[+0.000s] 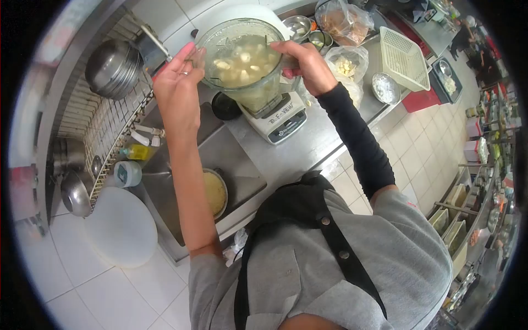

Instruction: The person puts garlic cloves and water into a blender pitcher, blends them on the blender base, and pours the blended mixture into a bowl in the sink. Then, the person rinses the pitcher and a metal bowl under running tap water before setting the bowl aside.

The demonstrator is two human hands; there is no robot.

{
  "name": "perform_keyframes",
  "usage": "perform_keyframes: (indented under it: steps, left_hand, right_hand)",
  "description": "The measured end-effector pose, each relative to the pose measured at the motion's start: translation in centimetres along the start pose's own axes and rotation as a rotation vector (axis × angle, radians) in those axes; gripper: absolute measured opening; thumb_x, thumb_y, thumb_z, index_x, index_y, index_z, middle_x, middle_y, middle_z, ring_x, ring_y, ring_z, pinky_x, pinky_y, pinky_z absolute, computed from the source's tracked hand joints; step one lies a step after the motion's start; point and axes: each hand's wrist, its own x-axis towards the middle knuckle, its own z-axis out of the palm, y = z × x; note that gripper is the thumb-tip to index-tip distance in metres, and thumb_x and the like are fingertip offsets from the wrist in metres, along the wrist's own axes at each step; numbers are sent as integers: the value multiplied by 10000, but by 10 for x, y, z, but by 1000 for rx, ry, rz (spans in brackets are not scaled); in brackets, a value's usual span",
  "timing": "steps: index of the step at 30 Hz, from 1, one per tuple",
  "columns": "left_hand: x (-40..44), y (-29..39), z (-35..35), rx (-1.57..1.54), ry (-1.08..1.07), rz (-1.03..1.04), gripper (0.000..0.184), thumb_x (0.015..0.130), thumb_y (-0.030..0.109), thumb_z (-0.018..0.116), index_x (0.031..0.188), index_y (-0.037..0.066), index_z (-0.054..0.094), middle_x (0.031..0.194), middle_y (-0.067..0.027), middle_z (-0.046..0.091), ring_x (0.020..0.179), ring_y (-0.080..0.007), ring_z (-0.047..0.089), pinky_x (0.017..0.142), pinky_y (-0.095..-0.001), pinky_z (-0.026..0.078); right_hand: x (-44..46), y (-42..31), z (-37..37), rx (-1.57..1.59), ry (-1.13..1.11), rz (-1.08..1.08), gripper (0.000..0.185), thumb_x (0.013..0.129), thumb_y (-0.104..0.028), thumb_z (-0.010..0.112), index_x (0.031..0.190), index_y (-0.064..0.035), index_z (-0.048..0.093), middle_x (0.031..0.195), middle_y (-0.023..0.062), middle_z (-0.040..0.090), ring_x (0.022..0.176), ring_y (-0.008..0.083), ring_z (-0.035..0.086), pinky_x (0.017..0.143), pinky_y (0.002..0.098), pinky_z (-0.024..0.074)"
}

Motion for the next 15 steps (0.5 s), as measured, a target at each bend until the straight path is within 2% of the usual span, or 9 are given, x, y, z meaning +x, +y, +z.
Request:
perform_keyframes:
  steps: [1, 2, 5, 11, 13, 15]
  left_hand:
    - [6, -3, 6, -5, 3, -4, 532, 794, -159, 484, 1323, -190, 432, 1295, -268, 541, 1264, -272, 524, 1076, -305, 379]
    - [12, -7, 12, -10, 7, -9, 526, 792, -167, 479, 1316, -191, 437, 1290, -267, 543, 1261, -273, 526, 1076, -308, 385]
    - [27, -22, 18, 3, 3, -34, 512, 802, -186, 448, 1313, -204, 417, 1310, -284, 511, 1230, -322, 547, 1086, -344, 414]
    - [35, -46, 23, 86, -6, -87, 524, 797, -191, 428, 1321, -200, 411, 1354, -303, 475, 1253, -332, 530, 1113, -360, 388]
    - [40, -51, 18, 80, 2, -113, 515, 780, -203, 445, 1295, -198, 442, 1312, -277, 520, 1229, -293, 550, 1070, -332, 414]
    - [41, -53, 19, 141, -8, -132, 515, 779, -191, 464, 1294, -179, 463, 1298, -265, 541, 1223, -278, 559, 1044, -322, 432]
  right_hand:
    - [5, 1, -6, 12, -5, -7, 345, 896, -302, 572, 1008, 3, 689, 653, -12, 470, 568, 102, 438, 561, 245, 347]
    - [10, 1, -9, 50, 42, 68, 287, 907, -251, 536, 978, -31, 706, 615, 41, 476, 559, 132, 450, 552, 283, 380]
    - [22, 14, -23, 17, 20, 72, 305, 905, -277, 554, 974, -15, 694, 651, -23, 435, 580, 99, 411, 559, 243, 332]
    - [36, 43, -40, -2, -4, 5, 298, 894, -281, 584, 881, 0, 682, 651, -7, 455, 578, 98, 407, 556, 262, 354]
    - [37, 37, -41, -138, -15, 132, 380, 897, -343, 590, 836, 24, 667, 588, 15, 450, 534, 107, 408, 561, 267, 367]
    - [37, 41, -39, -153, 36, 97, 578, 841, -497, 605, 623, 38, 597, 549, 80, 541, 511, 164, 515, 582, 303, 440]
